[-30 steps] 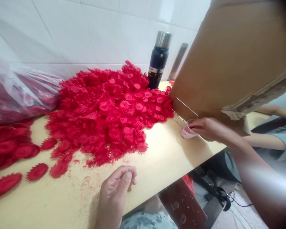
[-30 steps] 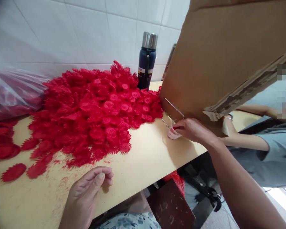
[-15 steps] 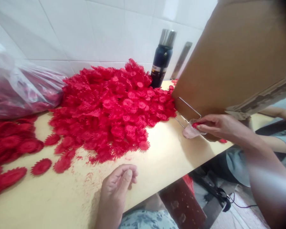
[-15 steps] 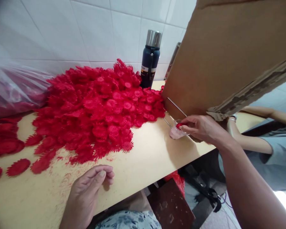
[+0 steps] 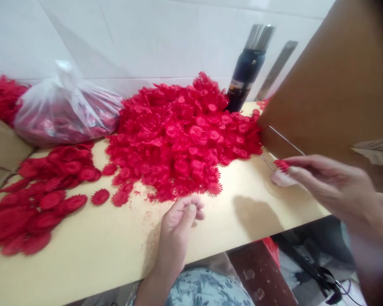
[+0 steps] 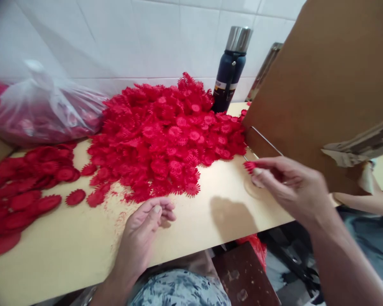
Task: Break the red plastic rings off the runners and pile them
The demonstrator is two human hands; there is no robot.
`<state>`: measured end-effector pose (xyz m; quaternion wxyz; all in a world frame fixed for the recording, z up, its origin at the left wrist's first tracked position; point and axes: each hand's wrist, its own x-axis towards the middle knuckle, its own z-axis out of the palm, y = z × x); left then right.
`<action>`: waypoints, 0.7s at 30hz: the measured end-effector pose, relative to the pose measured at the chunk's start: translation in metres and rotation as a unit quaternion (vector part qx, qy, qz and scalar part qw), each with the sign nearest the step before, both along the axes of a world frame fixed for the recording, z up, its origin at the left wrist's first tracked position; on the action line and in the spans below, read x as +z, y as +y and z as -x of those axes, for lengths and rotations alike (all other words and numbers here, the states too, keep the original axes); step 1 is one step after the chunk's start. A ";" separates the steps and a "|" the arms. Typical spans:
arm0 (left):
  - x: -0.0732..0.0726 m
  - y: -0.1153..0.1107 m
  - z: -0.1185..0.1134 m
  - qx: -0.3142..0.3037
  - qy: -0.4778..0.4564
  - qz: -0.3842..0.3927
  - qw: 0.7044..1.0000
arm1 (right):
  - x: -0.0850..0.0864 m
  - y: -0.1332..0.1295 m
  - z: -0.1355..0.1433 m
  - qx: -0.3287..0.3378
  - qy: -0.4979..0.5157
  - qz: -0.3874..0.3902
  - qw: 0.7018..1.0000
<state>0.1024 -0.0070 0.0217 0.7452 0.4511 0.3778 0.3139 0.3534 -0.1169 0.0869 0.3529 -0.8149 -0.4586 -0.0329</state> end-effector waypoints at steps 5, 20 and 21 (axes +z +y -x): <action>0.010 0.014 -0.012 0.019 -0.187 0.122 0.975 | -0.037 0.056 0.079 0.270 0.392 0.047 0.878; 0.003 0.027 0.030 0.204 -0.161 0.071 0.963 | -0.044 0.111 0.148 0.390 0.141 -0.014 0.910; 0.003 0.028 0.033 0.209 -0.146 0.065 0.965 | -0.043 0.112 0.146 0.385 0.115 -0.029 0.915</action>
